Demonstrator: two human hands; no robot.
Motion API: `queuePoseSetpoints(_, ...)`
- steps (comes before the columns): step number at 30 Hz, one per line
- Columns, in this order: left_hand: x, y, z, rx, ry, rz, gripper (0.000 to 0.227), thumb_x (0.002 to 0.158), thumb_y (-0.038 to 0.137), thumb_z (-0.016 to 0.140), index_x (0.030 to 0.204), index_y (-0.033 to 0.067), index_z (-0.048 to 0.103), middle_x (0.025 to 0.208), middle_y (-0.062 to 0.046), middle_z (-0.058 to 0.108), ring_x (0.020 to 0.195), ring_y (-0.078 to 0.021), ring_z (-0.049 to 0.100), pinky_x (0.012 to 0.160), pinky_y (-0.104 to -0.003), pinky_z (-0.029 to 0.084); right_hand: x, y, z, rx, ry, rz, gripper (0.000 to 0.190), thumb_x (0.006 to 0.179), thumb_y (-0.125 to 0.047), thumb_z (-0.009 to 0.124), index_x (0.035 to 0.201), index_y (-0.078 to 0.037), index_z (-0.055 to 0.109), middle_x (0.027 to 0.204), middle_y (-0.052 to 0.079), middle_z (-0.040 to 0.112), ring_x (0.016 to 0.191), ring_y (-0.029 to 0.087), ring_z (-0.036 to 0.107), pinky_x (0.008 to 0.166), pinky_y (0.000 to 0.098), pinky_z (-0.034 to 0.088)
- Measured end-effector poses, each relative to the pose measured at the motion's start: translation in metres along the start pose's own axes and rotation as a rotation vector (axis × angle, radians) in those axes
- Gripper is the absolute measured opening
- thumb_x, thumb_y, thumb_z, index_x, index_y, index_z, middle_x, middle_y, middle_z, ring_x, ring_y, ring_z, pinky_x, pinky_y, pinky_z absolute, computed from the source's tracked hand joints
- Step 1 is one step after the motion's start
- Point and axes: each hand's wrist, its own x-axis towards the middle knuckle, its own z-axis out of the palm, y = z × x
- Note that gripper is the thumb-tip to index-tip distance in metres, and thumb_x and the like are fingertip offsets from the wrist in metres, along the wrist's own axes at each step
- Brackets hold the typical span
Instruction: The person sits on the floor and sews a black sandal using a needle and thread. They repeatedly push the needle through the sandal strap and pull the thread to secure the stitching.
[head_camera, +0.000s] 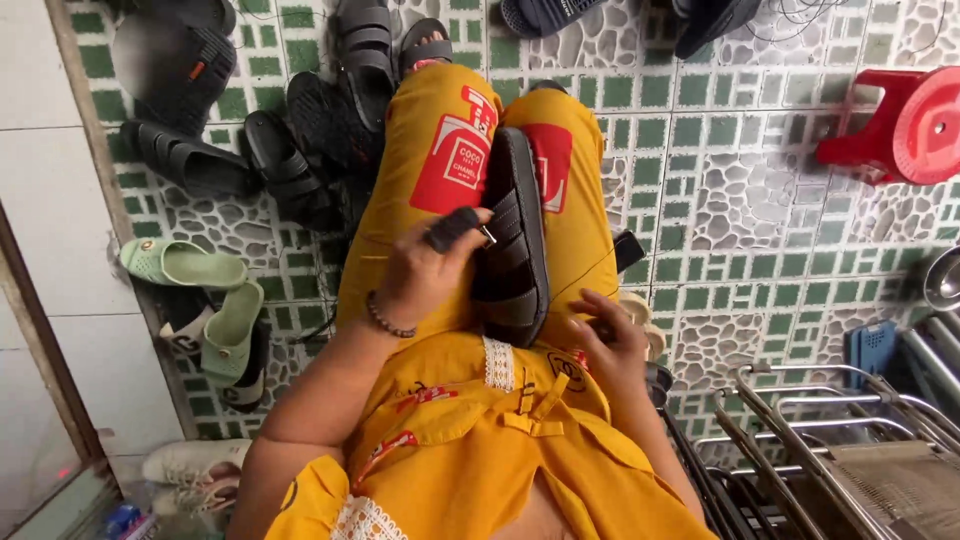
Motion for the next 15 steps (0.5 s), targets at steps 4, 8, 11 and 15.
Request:
queuePoseSetpoints(4,-0.005,0.034,0.006,-0.057,-0.164,0.048,0.018,0.081,0.011,0.077,0.074,-0.0018,0.066,0.07,-0.019,0.064,0.064,-0.0376,0.065,0.055,-0.041,0.054,-0.019,-0.038,-0.018,0.087,-0.092,-0.012,0.029,0.08,-0.007,0.068,0.107,0.003,0.07,0.06,0.01,0.061,0.047,0.011,0.052,0.048,0.0258,0.047)
queuePoseSetpoints(8,-0.037,0.011,0.027,-0.063,-0.303,0.138,0.026,0.073,0.01,0.082,0.059,-0.0029,0.064,0.065,-0.015,0.064,0.057,-0.0313,0.065,0.053,-0.036,0.053,-0.039,0.039,-0.086,-0.912,0.256,-0.071,0.024,0.098,-0.038,0.068,0.109,-0.018,0.075,0.079,0.004,0.072,0.073,0.025,0.067,0.074,0.0366,0.05)
queuePoseSetpoints(11,-0.046,0.012,0.04,0.062,-0.217,0.14,0.026,0.076,0.02,0.081,0.07,0.0013,0.064,0.063,-0.01,0.062,0.059,-0.0269,0.066,0.053,-0.032,0.055,-0.018,0.027,-0.042,-0.893,0.229,-0.21,0.046,0.078,-0.025,0.081,0.121,-0.018,0.07,0.103,0.01,0.073,0.081,0.026,0.069,0.069,0.0321,0.054)
queuePoseSetpoints(15,-0.023,-0.015,-0.013,0.2,-0.068,-0.08,0.022,0.07,0.018,0.085,0.08,0.0071,0.069,0.063,-0.012,0.064,0.06,-0.0324,0.067,0.05,-0.039,0.054,0.006,0.03,0.022,-0.677,0.295,-0.411,0.065,0.07,-0.023,0.086,0.13,-0.013,0.063,0.094,0.013,0.072,0.078,0.029,0.068,0.064,0.0377,0.051)
